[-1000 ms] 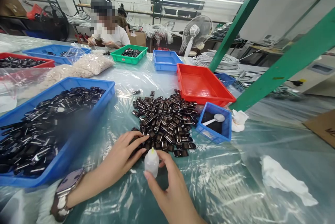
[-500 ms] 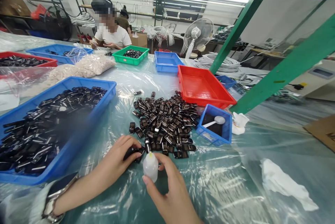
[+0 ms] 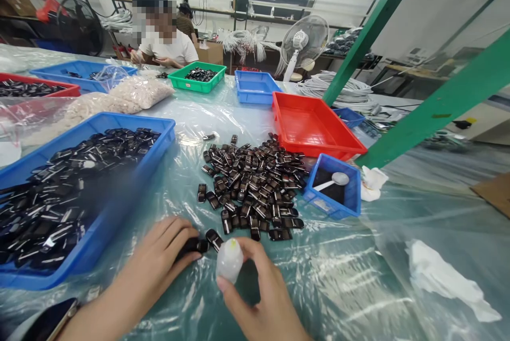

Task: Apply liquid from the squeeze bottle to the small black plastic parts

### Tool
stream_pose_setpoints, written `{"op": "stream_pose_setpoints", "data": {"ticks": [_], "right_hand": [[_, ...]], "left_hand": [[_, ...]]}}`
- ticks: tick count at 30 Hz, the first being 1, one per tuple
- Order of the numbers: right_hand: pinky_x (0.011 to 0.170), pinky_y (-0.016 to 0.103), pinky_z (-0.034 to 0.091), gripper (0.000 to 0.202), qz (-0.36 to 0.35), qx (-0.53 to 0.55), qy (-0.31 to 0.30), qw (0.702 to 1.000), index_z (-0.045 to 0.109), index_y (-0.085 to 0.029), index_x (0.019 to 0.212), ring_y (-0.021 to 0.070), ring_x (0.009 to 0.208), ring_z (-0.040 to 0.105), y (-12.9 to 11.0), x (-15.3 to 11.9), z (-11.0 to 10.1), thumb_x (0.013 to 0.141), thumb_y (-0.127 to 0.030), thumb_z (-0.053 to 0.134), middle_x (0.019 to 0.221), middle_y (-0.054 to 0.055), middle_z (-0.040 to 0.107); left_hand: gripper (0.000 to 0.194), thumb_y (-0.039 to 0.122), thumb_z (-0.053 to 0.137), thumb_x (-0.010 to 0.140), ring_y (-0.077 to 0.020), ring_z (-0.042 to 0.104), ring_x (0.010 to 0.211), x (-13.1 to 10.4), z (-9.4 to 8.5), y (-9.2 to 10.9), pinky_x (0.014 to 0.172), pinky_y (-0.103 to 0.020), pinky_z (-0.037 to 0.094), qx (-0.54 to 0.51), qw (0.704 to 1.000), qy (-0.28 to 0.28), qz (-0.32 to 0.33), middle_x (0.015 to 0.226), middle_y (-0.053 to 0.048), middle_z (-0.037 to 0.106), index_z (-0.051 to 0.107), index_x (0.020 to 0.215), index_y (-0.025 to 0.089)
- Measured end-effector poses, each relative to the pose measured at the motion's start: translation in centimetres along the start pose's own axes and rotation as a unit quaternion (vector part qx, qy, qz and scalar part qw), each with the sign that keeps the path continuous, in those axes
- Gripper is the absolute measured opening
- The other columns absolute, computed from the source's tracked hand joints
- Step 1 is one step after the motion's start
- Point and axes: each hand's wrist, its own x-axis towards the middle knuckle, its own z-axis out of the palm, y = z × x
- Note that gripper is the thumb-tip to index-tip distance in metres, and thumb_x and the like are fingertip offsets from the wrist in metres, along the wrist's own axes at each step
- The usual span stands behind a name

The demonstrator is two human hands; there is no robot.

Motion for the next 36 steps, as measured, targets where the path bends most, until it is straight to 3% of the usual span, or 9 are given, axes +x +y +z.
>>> {"op": "stream_pose_setpoints", "data": {"ticks": [4, 7, 10, 15, 18, 23, 27, 31, 36], "right_hand": [[0.088, 0.037, 0.051, 0.036, -0.023, 0.029, -0.074, 0.997, 0.041, -0.030, 0.121, 0.0231, 0.111, 0.061, 0.1, 0.0, 0.0, 0.088, -0.026, 0.054, 0.122, 0.009, 0.061], [0.099, 0.042, 0.046, 0.038, -0.027, 0.004, -0.120, 0.992, 0.035, -0.029, 0.126, 0.0238, 0.125, 0.051, 0.2, 0.2, -0.2, 0.091, -0.025, 0.051, 0.133, 0.011, 0.055], [0.100, 0.041, 0.046, 0.037, -0.023, -0.004, -0.113, 0.993, 0.031, -0.028, 0.129, 0.0228, 0.129, 0.048, 0.2, 0.2, -0.3, 0.095, -0.026, 0.045, 0.136, 0.012, 0.052], [0.097, 0.033, 0.050, 0.038, -0.068, -0.005, -0.109, 0.992, 0.029, -0.029, 0.131, 0.0192, 0.124, 0.053, 0.1, 0.1, -0.4, 0.096, -0.024, 0.043, 0.131, 0.010, 0.054], [0.094, 0.031, 0.052, 0.036, -0.061, -0.041, -0.112, 0.991, 0.031, -0.029, 0.130, 0.0180, 0.121, 0.055, 0.1, 0.3, -0.3, 0.097, -0.024, 0.041, 0.129, 0.010, 0.054], [0.096, 0.026, 0.049, 0.032, -0.065, -0.015, -0.039, 0.997, 0.033, -0.030, 0.129, 0.0151, 0.121, 0.054, 0.5, 0.4, 0.1, 0.097, -0.029, 0.040, 0.130, 0.008, 0.054], [0.089, 0.021, 0.050, 0.027, -0.027, 0.039, 0.026, 0.999, 0.040, -0.031, 0.122, 0.0138, 0.109, 0.060, 0.0, 0.1, 0.1, 0.096, -0.038, 0.045, 0.118, 0.004, 0.062], [0.080, 0.016, 0.051, 0.031, -0.011, 0.047, 0.057, 0.997, 0.045, -0.030, 0.119, 0.0132, 0.099, 0.064, -0.5, -0.4, -0.1, 0.093, -0.046, 0.050, 0.107, 0.004, 0.065], [0.077, 0.013, 0.051, 0.034, -0.022, -0.006, 0.071, 0.997, 0.052, -0.033, 0.120, 0.0117, 0.092, 0.067, -0.8, -0.9, -0.3, 0.091, -0.050, 0.052, 0.108, 0.002, 0.067]], "left_hand": [[0.011, 0.017, 0.042, 0.096, -0.0258, 0.060, 0.080, 0.0, -0.3, 0.3, 0.067, -0.042, 0.052, -0.035, 0.999, -0.023, 0.009, 0.088, -0.006, 0.062, 0.052, 0.092, 0.018], [0.011, 0.017, 0.038, 0.097, -0.0204, 0.063, 0.078, -0.3, -1.0, 0.8, 0.065, -0.033, 0.054, -0.085, 0.996, -0.031, 0.007, 0.090, -0.005, 0.063, 0.047, 0.103, 0.019], [0.016, 0.018, 0.035, 0.098, -0.0168, 0.063, 0.083, -0.7, -1.6, 1.3, 0.074, -0.029, 0.052, -0.148, 0.987, -0.059, -0.002, 0.094, -0.003, 0.064, 0.045, 0.109, 0.023], [0.007, 0.025, 0.035, 0.096, -0.0149, 0.052, 0.057, -1.1, -1.6, 1.4, 0.043, -0.022, 0.035, -0.214, 0.966, -0.097, -0.106, 0.071, 0.001, 0.057, 0.042, 0.097, 0.024], [0.008, 0.029, 0.032, 0.096, -0.0158, 0.050, 0.063, -1.1, -1.6, 1.3, 0.044, -0.021, 0.032, -0.263, 0.948, -0.114, -0.138, 0.075, 0.000, 0.057, 0.038, 0.097, 0.024], [0.024, 0.039, 0.022, 0.100, -0.0178, 0.053, 0.072, -1.1, -2.4, 1.5, 0.059, -0.027, 0.039, -0.235, 0.947, -0.157, -0.150, 0.084, -0.002, 0.056, 0.039, 0.107, 0.025], [0.027, 0.037, 0.027, 0.098, -0.0148, 0.048, 0.061, -1.2, -2.6, 1.7, 0.053, -0.024, 0.034, -0.216, 0.957, -0.129, -0.145, 0.069, 0.002, 0.048, 0.043, 0.084, 0.022], [0.030, 0.029, 0.036, 0.091, -0.0103, 0.029, 0.046, -1.3, -2.1, 1.5, 0.044, -0.023, 0.022, -0.208, 0.964, -0.114, -0.124, 0.053, 0.007, 0.025, 0.028, 0.063, 0.022], [0.036, 0.025, 0.044, 0.086, -0.0085, 0.026, 0.042, -1.5, -1.6, 1.1, 0.044, -0.024, 0.017, -0.191, 0.972, -0.093, -0.102, 0.049, 0.008, 0.022, 0.023, 0.057, 0.021]]}}
